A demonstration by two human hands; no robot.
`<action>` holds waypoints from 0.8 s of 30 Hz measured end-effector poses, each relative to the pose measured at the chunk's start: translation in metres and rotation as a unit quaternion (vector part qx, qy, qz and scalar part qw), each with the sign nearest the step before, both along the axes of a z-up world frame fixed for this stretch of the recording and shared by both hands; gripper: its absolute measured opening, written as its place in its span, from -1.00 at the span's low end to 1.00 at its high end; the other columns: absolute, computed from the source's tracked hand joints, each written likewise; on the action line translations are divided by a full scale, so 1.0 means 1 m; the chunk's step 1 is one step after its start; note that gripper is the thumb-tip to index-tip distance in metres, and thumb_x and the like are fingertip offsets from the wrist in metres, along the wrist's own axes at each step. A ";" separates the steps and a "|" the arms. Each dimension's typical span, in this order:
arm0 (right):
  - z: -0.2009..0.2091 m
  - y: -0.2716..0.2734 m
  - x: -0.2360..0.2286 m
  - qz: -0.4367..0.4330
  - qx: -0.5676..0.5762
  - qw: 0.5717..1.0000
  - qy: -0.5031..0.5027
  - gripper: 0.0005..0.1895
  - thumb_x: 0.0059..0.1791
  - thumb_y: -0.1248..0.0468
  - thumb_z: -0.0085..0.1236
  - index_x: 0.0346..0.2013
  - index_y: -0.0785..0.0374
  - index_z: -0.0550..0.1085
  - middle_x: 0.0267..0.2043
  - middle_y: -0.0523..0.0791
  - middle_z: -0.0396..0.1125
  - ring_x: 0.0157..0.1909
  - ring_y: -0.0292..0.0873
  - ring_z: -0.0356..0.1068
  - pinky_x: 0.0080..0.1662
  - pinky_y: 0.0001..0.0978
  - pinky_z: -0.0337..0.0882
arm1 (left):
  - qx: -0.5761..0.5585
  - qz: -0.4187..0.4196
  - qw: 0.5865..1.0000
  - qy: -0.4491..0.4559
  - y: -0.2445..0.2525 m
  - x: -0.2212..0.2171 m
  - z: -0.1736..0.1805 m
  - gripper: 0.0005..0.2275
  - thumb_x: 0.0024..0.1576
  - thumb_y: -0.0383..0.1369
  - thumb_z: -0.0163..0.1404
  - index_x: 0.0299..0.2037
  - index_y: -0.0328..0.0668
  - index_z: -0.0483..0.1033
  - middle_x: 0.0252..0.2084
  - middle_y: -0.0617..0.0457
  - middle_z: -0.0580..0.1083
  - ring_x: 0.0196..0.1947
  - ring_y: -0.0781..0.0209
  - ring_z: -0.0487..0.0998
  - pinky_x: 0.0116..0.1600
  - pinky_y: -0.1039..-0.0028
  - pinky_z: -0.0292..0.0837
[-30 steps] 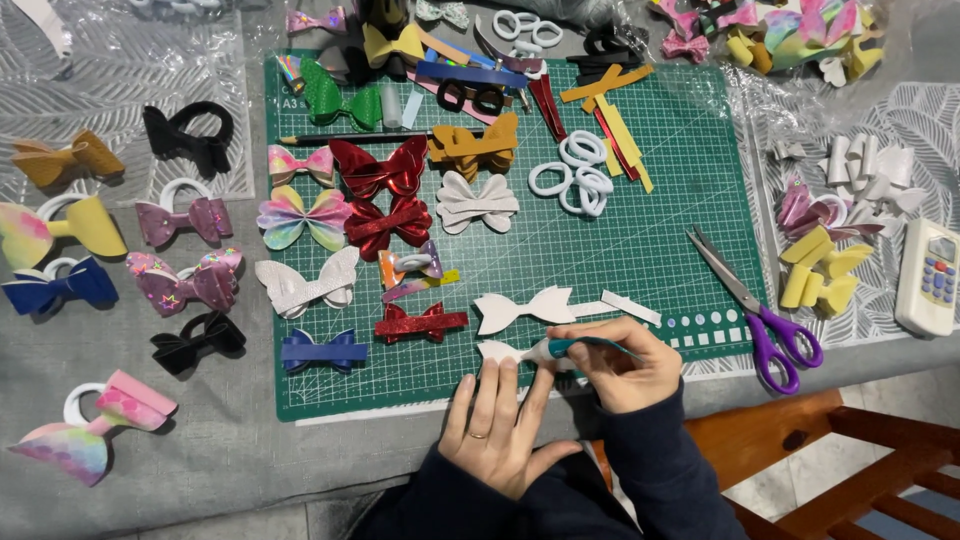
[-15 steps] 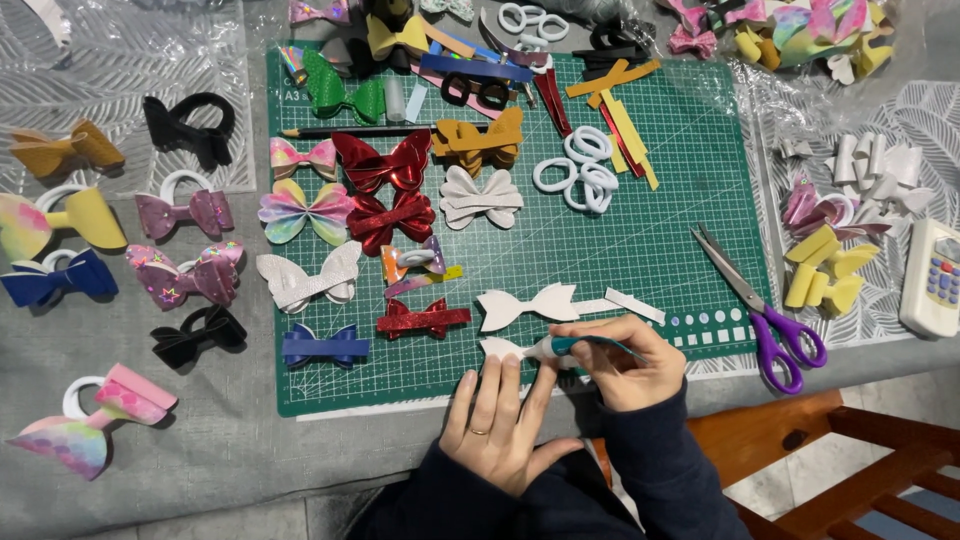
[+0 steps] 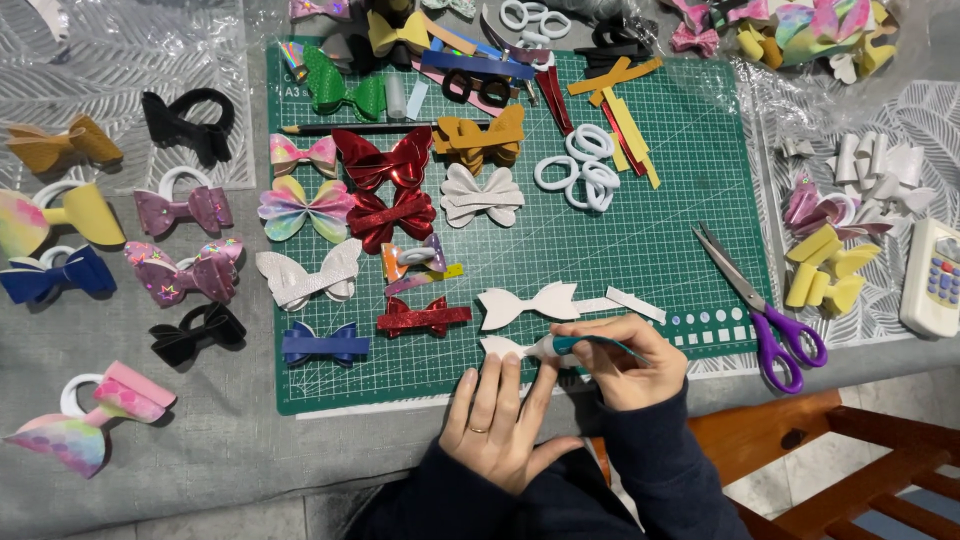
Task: Assembling decorative hair bows by applying glue to pre-cut fabric pieces and attaching them to hair ties.
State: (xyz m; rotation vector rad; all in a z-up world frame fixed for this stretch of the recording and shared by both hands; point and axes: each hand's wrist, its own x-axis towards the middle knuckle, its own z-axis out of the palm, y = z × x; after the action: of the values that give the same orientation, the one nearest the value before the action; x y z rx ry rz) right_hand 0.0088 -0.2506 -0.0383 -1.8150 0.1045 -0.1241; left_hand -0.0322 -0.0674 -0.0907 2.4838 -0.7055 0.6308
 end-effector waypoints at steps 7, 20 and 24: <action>-0.003 -0.002 -0.001 0.003 0.013 1.000 -0.007 -0.91 -0.01 0.55 0.17 -0.27 0.40 0.44 -0.12 0.10 0.53 0.00 -0.03 0.58 0.01 -0.26 0.62 | -0.003 0.003 1.000 0.002 0.000 0.000 0.000 -0.36 0.29 0.25 -0.20 0.29 -0.09 0.50 0.25 -0.24 0.40 0.30 -0.13 0.39 0.39 0.09 0.20; -0.002 -0.002 -0.003 -0.006 0.017 1.000 -0.021 -0.92 0.00 0.52 0.19 -0.25 0.40 0.46 -0.12 0.09 0.52 0.00 -0.03 0.58 0.01 -0.24 0.63 | 0.003 0.002 1.000 0.001 -0.001 -0.001 -0.002 -0.36 0.28 0.26 -0.19 0.31 -0.05 0.48 0.28 -0.22 0.36 0.32 -0.13 0.36 0.39 0.10 0.19; -0.001 -0.002 -0.004 -0.013 0.008 1.000 -0.022 -0.93 0.00 0.51 0.19 -0.25 0.40 0.46 -0.11 0.09 0.53 -0.01 -0.05 0.58 0.02 -0.27 0.62 | 0.012 -0.009 1.000 0.009 0.000 -0.001 -0.002 -0.36 0.28 0.26 -0.18 0.32 -0.05 0.47 0.27 -0.22 0.36 0.32 -0.14 0.36 0.39 0.09 0.18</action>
State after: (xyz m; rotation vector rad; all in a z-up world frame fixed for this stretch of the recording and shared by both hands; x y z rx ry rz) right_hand 0.0053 -0.2525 -0.0395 -1.7951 0.0972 -0.1798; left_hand -0.0331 -0.0670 -0.0929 2.4983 -0.7320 0.5967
